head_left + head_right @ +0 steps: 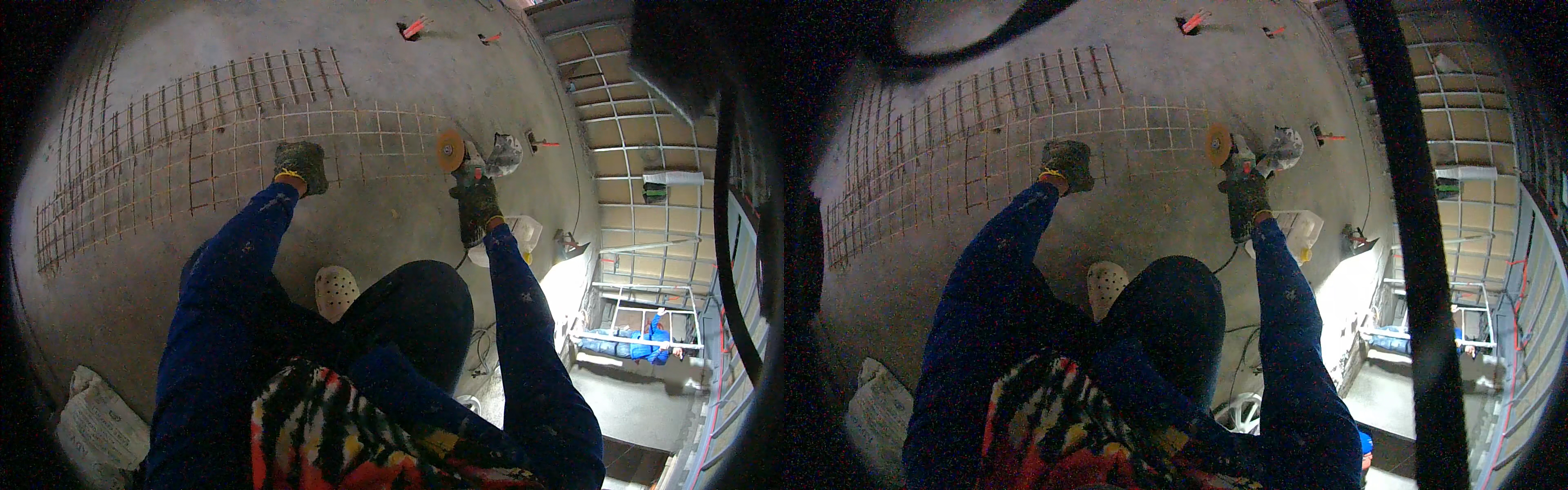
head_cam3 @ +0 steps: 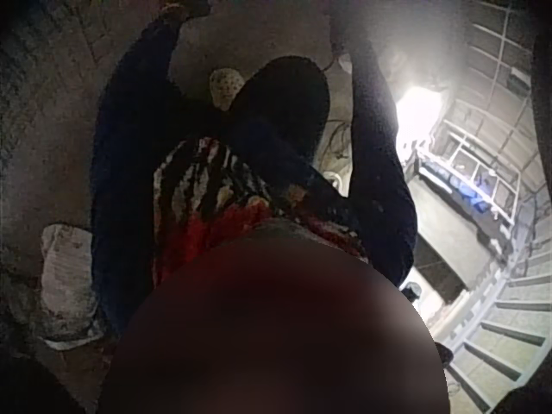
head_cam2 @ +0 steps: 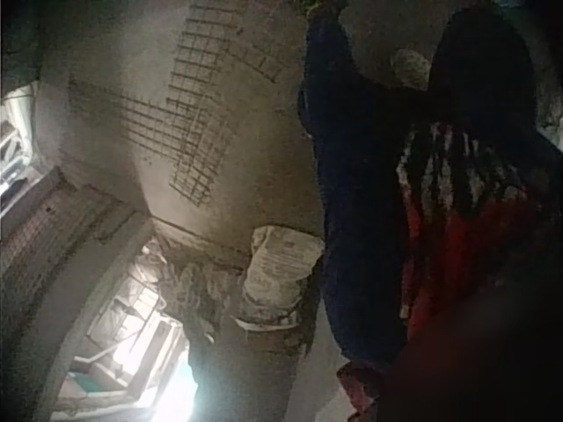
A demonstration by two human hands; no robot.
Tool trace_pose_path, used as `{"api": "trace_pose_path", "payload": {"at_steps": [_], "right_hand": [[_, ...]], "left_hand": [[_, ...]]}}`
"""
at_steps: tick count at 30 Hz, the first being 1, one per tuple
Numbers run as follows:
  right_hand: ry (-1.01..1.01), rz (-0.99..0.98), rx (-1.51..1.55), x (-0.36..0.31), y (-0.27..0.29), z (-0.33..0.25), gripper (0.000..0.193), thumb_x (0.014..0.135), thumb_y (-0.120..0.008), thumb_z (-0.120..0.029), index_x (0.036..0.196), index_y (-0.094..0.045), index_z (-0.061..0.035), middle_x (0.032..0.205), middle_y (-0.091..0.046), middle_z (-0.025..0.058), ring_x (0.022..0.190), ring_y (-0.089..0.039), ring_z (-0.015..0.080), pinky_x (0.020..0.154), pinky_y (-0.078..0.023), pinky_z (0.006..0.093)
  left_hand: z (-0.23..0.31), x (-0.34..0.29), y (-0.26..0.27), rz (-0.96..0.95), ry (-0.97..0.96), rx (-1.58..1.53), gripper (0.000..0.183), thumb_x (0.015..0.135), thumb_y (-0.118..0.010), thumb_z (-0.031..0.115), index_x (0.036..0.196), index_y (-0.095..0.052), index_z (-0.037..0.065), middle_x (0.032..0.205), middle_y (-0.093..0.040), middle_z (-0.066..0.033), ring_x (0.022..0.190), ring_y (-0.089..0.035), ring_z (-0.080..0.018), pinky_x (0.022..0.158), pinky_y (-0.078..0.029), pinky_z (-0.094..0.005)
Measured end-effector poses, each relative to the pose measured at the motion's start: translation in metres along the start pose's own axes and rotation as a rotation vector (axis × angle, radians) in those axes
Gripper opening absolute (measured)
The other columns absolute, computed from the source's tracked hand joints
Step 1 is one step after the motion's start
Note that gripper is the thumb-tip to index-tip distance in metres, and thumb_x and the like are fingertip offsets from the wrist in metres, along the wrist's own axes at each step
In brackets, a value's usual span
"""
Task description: The person positions a wire mesh panel on the floor and uses an angle grinder to cut along its grid lines. Sparks are visible as the tool cuts through the metal. The person adjusts the mesh and continues cutting sections.
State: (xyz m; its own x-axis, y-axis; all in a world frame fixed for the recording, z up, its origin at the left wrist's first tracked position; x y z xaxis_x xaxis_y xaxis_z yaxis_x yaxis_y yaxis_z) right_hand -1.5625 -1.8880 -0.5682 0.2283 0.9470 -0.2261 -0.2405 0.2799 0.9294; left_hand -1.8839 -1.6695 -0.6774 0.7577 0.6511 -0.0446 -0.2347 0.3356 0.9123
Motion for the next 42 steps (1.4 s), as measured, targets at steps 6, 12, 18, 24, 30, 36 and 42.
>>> {"api": "trace_pose_path", "payload": {"at_steps": [6, 12, 18, 24, 30, 36, 42], "right_hand": [[-0.03, -0.017, 0.096, 0.003, 0.002, -0.001, 0.036, 0.079, -0.069, -0.038, 0.101, -0.072, -0.0097, 0.111, -0.065, 0.0201, 0.101, -0.062, 0.0389, 0.086, -0.051, 0.0467], [-0.083, 0.011, 0.165, 0.004, 0.005, -0.002, 0.037, 0.079, -0.07, -0.034, 0.1, -0.069, -0.0041, 0.108, -0.065, 0.0213, 0.1, -0.061, 0.0398, 0.087, -0.05, 0.0461], [-0.174, 0.013, 0.305, 0.006, 0.012, -0.003, 0.04, 0.078, -0.07, -0.039, 0.101, -0.07, -0.0059, 0.107, -0.067, 0.0195, 0.099, -0.061, 0.0405, 0.094, -0.046, 0.0451], [-0.026, -0.024, 0.115, 0.01, -0.004, -0.002, 0.042, 0.078, -0.07, -0.042, 0.101, -0.07, -0.0068, 0.106, -0.066, 0.0216, 0.1, -0.061, 0.0392, 0.094, -0.046, 0.0462], [-0.09, 0.086, 0.109, 0.014, -0.001, 0.001, 0.04, 0.075, -0.072, -0.041, 0.102, -0.07, -0.0112, 0.099, -0.068, 0.0164, 0.093, -0.064, 0.0359, 0.083, -0.051, 0.0467], [-0.354, -0.002, 0.532, 0.004, 0.001, 0.014, 0.052, 0.074, -0.078, -0.045, 0.103, -0.068, -0.004, 0.095, -0.067, 0.0201, 0.093, -0.064, 0.0341, 0.085, -0.049, 0.048], [-0.142, 0.208, 0.312, 0.009, -0.01, 0.012, 0.045, 0.075, -0.079, -0.044, 0.095, -0.072, -0.0043, 0.09, -0.069, 0.0146, 0.086, -0.066, 0.0246, 0.082, -0.051, 0.0448]], "left_hand": [[-0.001, 0.0, 0.001, -0.048, 0.024, -0.026, 0.058, 0.054, -0.078, 0.047, 0.1, -0.071, 0.013, 0.105, -0.069, -0.0145, 0.102, -0.064, -0.0372, 0.095, -0.046, -0.0498], [-0.001, 0.0, -0.001, 0.033, -0.002, -0.022, 0.061, 0.055, -0.078, 0.046, 0.106, -0.071, 0.013, 0.111, -0.069, -0.0153, 0.107, -0.063, -0.0371, 0.098, -0.045, -0.0495], [-0.001, 0.001, -0.004, -0.07, 0.015, 0.007, 0.068, 0.057, -0.078, 0.048, 0.115, -0.069, 0.014, 0.121, -0.066, -0.0153, 0.116, -0.06, -0.0366, 0.105, -0.039, -0.0529], [0.0, -0.001, -0.003, -0.146, 0.028, 0.011, 0.064, 0.066, -0.077, 0.046, 0.121, -0.066, 0.015, 0.128, -0.064, -0.0121, 0.121, -0.058, -0.0332, 0.106, -0.038, -0.0546], [-0.003, -0.002, -0.009, -0.1, 0.008, -0.017, 0.081, 0.058, -0.078, 0.053, 0.126, -0.063, 0.013, 0.128, -0.063, -0.0154, 0.121, -0.056, -0.0376, 0.107, -0.037, -0.0536], [-0.005, 0.001, -0.014, -0.071, 0.013, -0.018, 0.075, 0.058, -0.078, 0.052, 0.121, -0.066, 0.013, 0.123, -0.065, -0.0158, 0.117, -0.059, -0.0372, 0.107, -0.037, -0.0535], [-0.003, 0.0, -0.007, -0.079, 0.021, -0.033, 0.064, 0.058, -0.078, 0.047, 0.113, -0.07, 0.014, 0.118, -0.067, -0.0152, 0.114, -0.06, -0.0367, 0.104, -0.039, -0.0536]]}}
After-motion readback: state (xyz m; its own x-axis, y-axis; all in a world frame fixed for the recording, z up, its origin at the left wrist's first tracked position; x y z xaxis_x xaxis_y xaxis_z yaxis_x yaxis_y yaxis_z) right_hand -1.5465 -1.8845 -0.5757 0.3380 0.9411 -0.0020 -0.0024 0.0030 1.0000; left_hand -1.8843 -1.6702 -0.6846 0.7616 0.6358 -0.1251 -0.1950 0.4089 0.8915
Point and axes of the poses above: each hand's wrist, its own x-axis towards the middle knuckle, its own y-axis out of the back of the hand, z = x × y, the point moved 8 cm from there along x, towards the middle knuckle
